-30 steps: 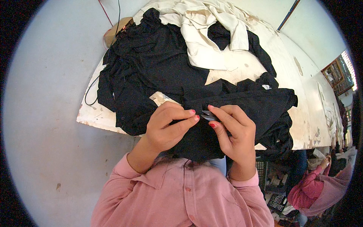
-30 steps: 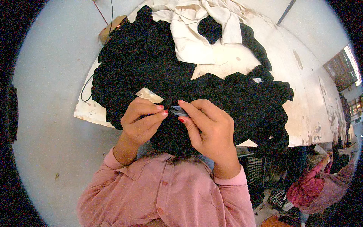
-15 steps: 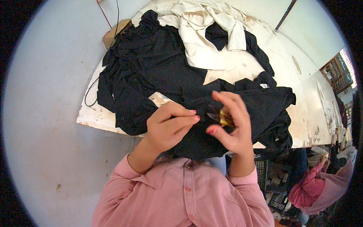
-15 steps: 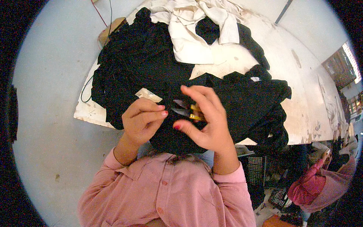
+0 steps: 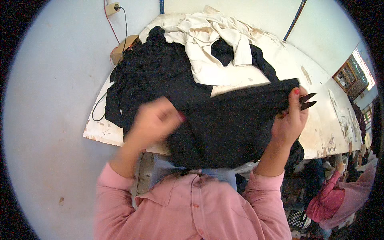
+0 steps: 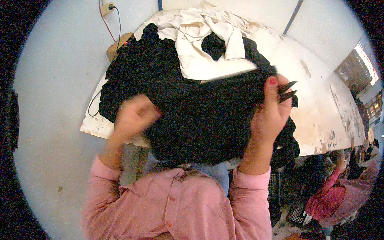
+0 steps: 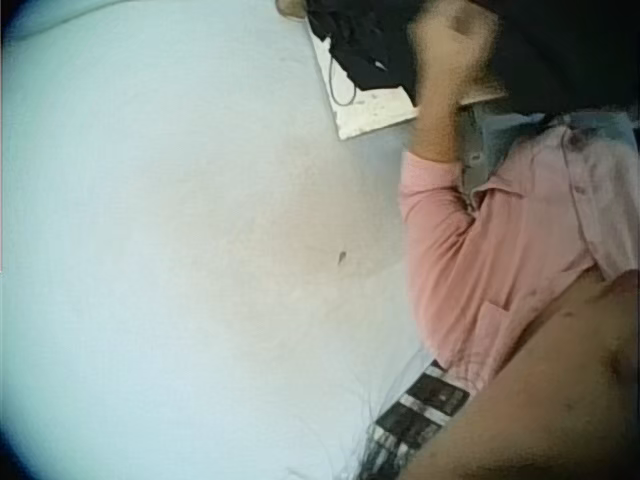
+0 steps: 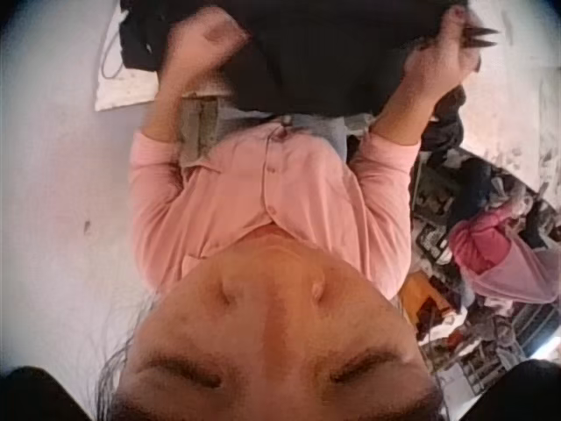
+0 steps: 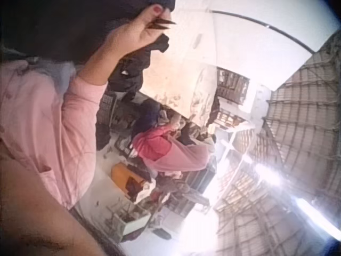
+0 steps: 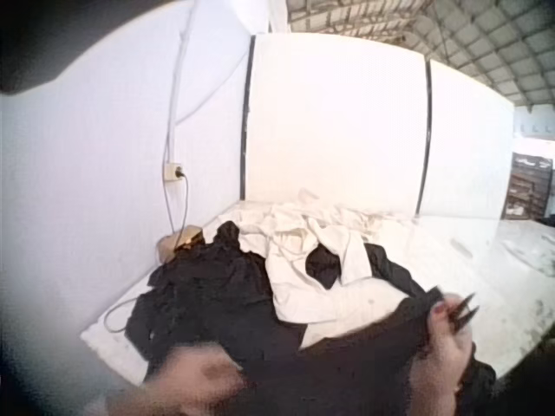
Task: The person uses a small blade to trim loose threads from a black garment laid on a white table. They repeatedly lift, turn, and reposition the garment to access different areas, then cut visible threads with the blade.
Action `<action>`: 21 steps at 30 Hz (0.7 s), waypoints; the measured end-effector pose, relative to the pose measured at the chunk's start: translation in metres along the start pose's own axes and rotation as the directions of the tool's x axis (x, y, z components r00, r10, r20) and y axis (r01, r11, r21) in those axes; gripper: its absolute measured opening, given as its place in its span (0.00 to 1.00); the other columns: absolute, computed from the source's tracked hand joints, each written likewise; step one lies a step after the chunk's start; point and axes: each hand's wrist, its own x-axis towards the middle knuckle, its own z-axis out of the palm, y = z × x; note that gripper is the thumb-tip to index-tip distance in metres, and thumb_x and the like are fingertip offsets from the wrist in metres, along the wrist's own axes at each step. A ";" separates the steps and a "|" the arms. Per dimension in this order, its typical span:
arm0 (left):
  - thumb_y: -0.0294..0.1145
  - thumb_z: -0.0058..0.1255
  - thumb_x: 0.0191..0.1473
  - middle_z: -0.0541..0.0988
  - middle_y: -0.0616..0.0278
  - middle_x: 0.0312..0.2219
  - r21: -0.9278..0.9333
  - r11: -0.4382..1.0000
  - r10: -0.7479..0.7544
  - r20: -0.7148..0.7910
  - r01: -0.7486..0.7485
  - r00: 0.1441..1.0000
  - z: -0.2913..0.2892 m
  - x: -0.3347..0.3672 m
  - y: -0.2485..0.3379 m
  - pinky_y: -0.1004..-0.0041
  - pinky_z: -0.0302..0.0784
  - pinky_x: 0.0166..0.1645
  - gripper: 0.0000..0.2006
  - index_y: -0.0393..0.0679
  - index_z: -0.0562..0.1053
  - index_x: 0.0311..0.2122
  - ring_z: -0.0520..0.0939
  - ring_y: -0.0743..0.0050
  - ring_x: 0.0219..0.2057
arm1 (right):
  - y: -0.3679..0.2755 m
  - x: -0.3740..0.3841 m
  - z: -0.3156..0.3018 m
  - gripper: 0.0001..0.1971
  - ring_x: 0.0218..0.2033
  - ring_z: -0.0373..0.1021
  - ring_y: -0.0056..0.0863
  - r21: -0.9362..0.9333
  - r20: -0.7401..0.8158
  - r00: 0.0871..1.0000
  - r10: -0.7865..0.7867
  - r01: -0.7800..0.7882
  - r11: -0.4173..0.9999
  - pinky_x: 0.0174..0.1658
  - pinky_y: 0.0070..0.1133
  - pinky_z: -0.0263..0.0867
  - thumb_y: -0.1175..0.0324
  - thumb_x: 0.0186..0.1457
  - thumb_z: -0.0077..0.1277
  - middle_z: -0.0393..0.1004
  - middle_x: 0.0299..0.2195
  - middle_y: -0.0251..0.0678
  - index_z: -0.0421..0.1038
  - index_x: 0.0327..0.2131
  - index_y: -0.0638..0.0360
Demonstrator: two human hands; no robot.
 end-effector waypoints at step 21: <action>0.32 0.58 0.55 0.75 0.75 0.31 -0.660 0.713 -0.242 0.082 0.235 0.967 -0.105 0.009 -0.045 0.82 0.66 0.40 0.05 0.44 0.77 0.34 0.72 0.87 0.34 | 0.029 0.036 -0.097 0.08 0.32 0.70 0.21 -0.260 -0.325 0.941 -0.094 0.007 0.966 0.35 0.19 0.67 0.68 0.62 0.51 0.73 0.33 0.30 0.69 0.42 0.59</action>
